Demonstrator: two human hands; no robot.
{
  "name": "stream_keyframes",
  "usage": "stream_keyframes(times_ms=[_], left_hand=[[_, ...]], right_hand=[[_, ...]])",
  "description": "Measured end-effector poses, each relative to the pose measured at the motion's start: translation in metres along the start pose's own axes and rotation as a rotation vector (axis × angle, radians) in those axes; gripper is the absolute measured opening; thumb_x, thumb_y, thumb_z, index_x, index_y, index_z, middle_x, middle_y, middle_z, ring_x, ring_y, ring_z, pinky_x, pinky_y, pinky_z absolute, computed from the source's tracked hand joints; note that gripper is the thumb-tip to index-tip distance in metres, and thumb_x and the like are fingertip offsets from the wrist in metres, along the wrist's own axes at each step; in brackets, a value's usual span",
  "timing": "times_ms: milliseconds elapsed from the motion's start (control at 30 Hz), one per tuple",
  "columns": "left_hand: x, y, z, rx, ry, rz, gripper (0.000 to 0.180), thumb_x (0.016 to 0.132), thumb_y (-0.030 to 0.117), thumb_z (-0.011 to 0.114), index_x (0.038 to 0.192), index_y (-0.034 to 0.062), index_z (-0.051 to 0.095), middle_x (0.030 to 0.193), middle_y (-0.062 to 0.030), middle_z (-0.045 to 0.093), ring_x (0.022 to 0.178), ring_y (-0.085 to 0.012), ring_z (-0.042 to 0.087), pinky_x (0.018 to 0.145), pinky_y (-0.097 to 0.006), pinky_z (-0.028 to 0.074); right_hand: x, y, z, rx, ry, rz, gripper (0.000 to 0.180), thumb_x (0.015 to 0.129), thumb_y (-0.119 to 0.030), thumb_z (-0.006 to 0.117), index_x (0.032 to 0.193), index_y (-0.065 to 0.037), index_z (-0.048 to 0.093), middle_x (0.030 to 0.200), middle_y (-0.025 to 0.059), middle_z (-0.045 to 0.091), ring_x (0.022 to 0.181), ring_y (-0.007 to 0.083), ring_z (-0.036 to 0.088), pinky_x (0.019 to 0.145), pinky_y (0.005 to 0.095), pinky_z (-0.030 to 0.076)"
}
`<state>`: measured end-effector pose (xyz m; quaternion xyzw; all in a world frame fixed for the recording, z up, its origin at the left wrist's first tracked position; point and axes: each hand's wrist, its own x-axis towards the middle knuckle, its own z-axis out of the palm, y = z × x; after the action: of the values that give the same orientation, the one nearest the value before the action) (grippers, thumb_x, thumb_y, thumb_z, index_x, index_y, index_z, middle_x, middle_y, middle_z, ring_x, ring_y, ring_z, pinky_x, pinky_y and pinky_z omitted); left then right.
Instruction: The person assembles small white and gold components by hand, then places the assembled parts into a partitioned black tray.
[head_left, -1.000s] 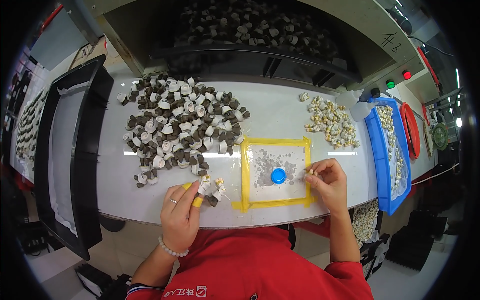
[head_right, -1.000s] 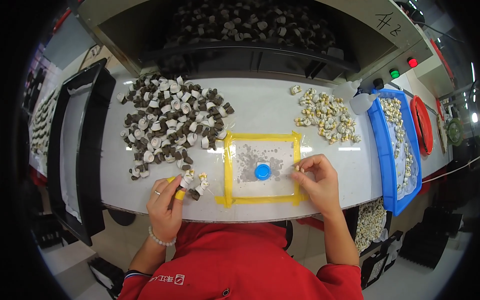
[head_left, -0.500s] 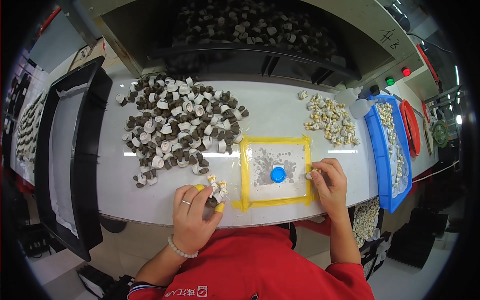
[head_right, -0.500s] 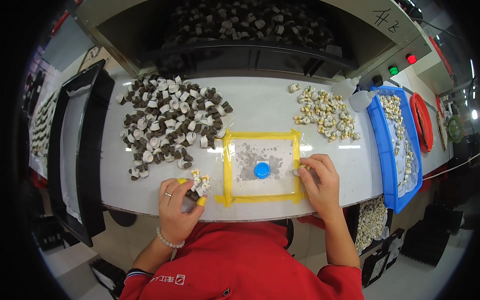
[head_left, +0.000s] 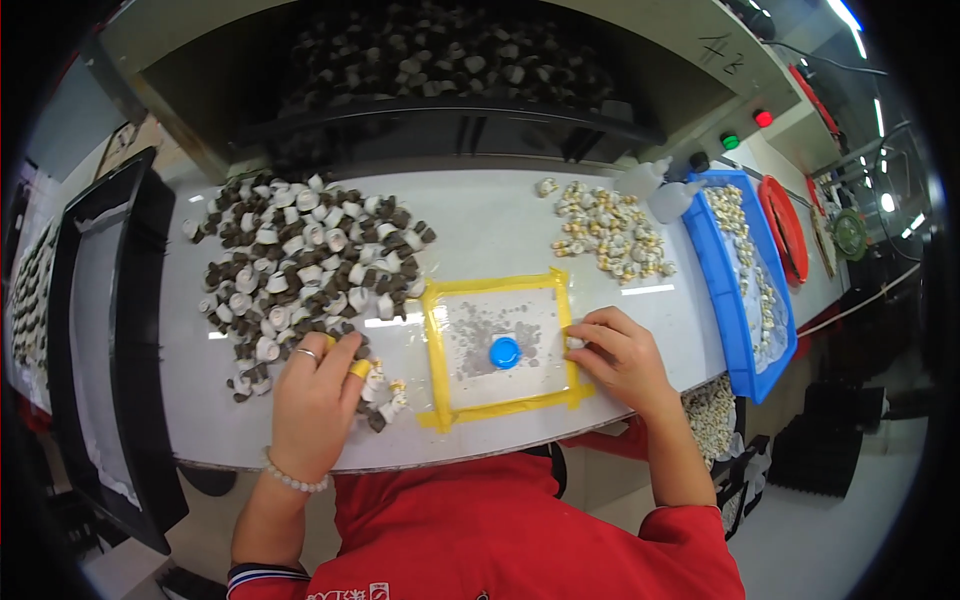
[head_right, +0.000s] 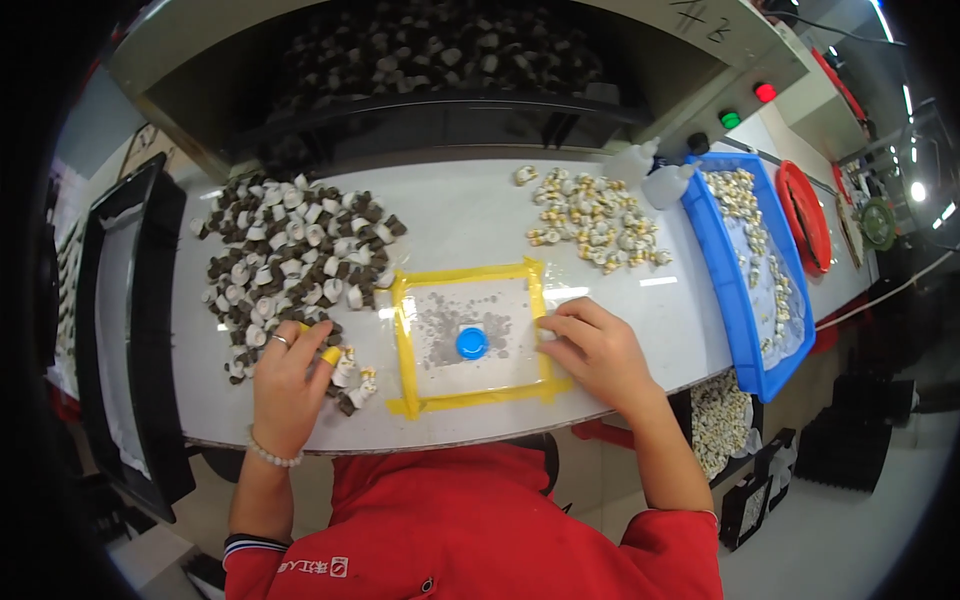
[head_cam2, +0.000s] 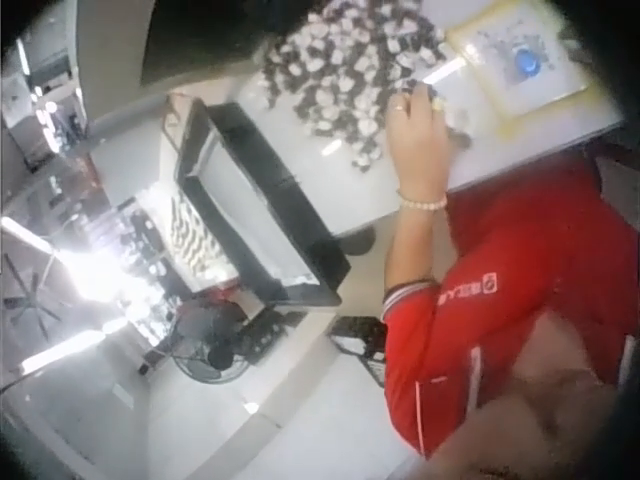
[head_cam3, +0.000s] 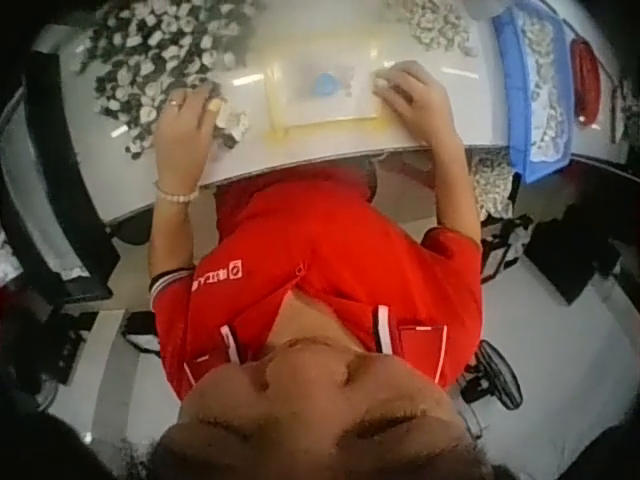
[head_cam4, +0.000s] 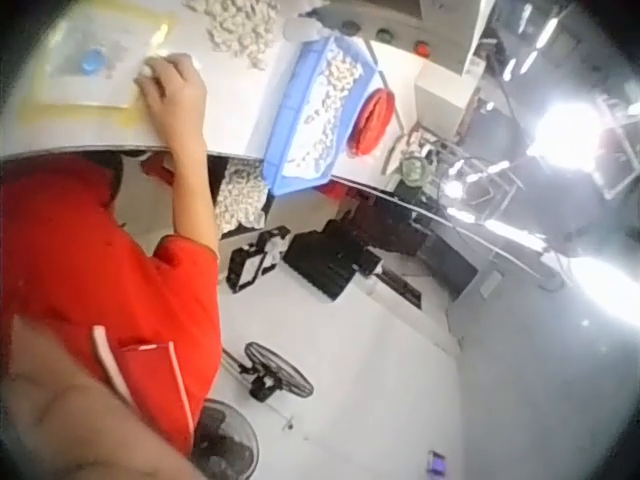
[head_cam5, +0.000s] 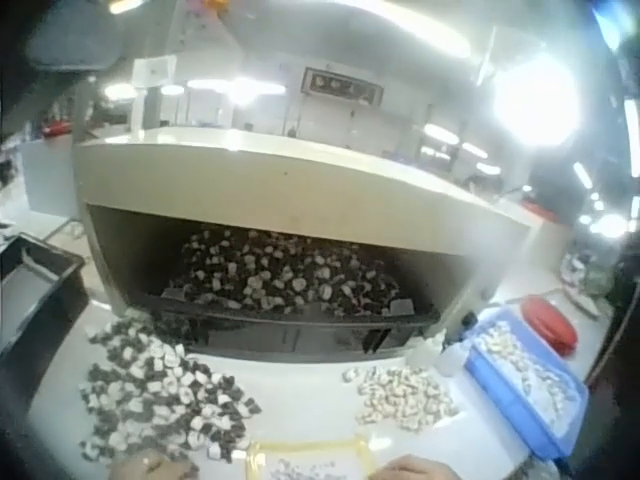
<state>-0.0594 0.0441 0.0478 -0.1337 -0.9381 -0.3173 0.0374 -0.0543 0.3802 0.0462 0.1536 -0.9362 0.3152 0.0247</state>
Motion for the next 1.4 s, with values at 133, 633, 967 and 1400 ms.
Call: stream_keyframes(times_ms=[133,633,967,1400], left_hand=[[0.009,-0.002,-0.003,0.072,-0.018,0.015,0.029,0.073,-0.003,0.061,0.102,0.0009,0.062,0.094,-0.0143,0.054,0.082,-0.0313,0.056,0.072,-0.039,0.047],[0.003,0.001,0.005,0.036,0.111,-0.114,0.03,0.072,0.007,0.068,0.101,-0.0011,0.06,0.087,-0.0138,0.056,0.07,-0.0314,0.056,0.063,-0.039,0.048],[0.001,-0.008,-0.004,0.163,0.044,0.044,0.034,0.068,-0.001,0.063,0.102,-0.0032,0.059,0.096,-0.0166,0.053,0.09,-0.0325,0.054,0.078,-0.039,0.046],[-0.011,-0.016,-0.007,-0.49,0.174,-0.052,0.031,0.074,-0.004,0.062,0.105,-0.0064,0.061,0.093,-0.0122,0.06,0.074,-0.0205,0.062,0.065,-0.029,0.052]], right_hand=[[-0.001,0.0,0.002,-0.083,0.026,-0.086,0.025,0.072,-0.008,0.073,0.097,-0.004,0.067,0.088,0.0084,0.06,0.075,0.0214,0.062,0.064,0.0315,0.052],[0.006,-0.003,0.003,-0.113,0.095,-0.109,0.024,0.072,-0.003,0.07,0.096,-0.002,0.066,0.086,0.0103,0.061,0.073,0.025,0.06,0.064,0.0328,0.051],[0.033,-0.036,0.019,-0.054,-0.038,-0.371,0.025,0.069,-0.003,0.072,0.093,-0.003,0.068,0.085,0.0084,0.06,0.073,0.0226,0.06,0.062,0.0321,0.05],[0.042,-0.05,0.015,-0.346,-0.239,-0.379,0.024,0.069,-0.003,0.069,0.092,-0.001,0.068,0.08,0.0074,0.058,0.071,0.0226,0.059,0.063,0.0329,0.05]])
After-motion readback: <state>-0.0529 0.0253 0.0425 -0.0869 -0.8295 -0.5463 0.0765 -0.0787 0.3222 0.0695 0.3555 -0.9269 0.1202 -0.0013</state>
